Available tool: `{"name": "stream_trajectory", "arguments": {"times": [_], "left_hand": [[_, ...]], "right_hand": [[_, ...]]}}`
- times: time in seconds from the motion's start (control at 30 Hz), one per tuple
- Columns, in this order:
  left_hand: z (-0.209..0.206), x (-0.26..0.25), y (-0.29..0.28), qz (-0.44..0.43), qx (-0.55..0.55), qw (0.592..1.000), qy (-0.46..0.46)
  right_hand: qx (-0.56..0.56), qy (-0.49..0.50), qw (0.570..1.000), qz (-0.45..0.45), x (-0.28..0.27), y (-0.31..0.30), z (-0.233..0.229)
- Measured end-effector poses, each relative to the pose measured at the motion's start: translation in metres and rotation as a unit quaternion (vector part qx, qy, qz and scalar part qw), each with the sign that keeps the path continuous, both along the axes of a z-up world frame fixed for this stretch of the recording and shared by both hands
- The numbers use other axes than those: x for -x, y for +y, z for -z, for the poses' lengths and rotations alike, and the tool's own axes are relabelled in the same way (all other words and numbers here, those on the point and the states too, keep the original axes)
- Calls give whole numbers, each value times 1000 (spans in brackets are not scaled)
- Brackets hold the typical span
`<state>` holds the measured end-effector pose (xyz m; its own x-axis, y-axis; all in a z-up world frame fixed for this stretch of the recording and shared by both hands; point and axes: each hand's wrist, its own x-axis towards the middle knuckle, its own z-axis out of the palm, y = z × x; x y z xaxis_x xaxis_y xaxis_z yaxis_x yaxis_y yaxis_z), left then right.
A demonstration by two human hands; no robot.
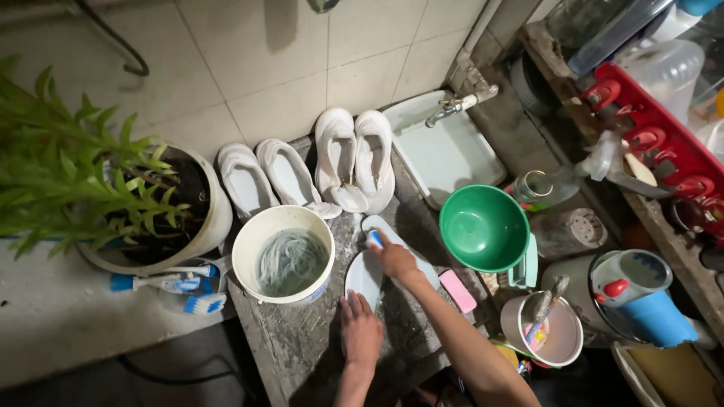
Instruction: Scrubbing and washing shoe insoles using a brush and soapy water.
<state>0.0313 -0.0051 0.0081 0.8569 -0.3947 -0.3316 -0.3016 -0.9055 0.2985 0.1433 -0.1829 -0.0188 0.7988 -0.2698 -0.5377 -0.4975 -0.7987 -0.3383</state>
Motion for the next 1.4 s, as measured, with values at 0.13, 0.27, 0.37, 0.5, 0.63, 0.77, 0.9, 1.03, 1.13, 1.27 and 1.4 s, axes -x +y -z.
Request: {"name": "stream_trajectory", "arguments": {"times": [0.13, 0.27, 0.37, 0.5, 0.63, 0.77, 0.9, 1.03, 1.13, 1.27, 1.4], "left_hand": [[-9, -15, -7, 11, -7, 997, -71], [-63, -41, -4, -135, 133, 969, 156], [-34, -36, -1, -243, 293, 910, 167], [17, 6, 7, -328, 284, 899, 59], [26, 41, 16, -97, 55, 986, -120], [22, 37, 13, -95, 150, 974, -140], [23, 27, 14, -80, 74, 989, -99], [14, 61, 24, -79, 99, 984, -124], [6, 29, 14, -83, 111, 978, -158], [18, 44, 13, -83, 50, 990, -107], [23, 47, 18, -102, 169, 969, -151]], "right_hand": [[-56, -97, 990, 84, 33, -32, -4], [-125, -111, 971, 169, 52, -45, -43], [-124, -121, 971, 166, 58, -47, -51], [-98, -154, 981, 67, 76, -26, -68], [-14, -118, 989, -83, 101, 19, -64], [8, -61, 967, -246, 79, 46, -74], [70, -226, 940, -245, 35, 46, -26], [90, -209, 952, -205, 41, 57, -7], [114, -339, 909, -212, 64, 54, -3], [97, -101, 947, -288, 111, 68, -48], [146, -214, 931, -256, 59, 70, -12]]}}
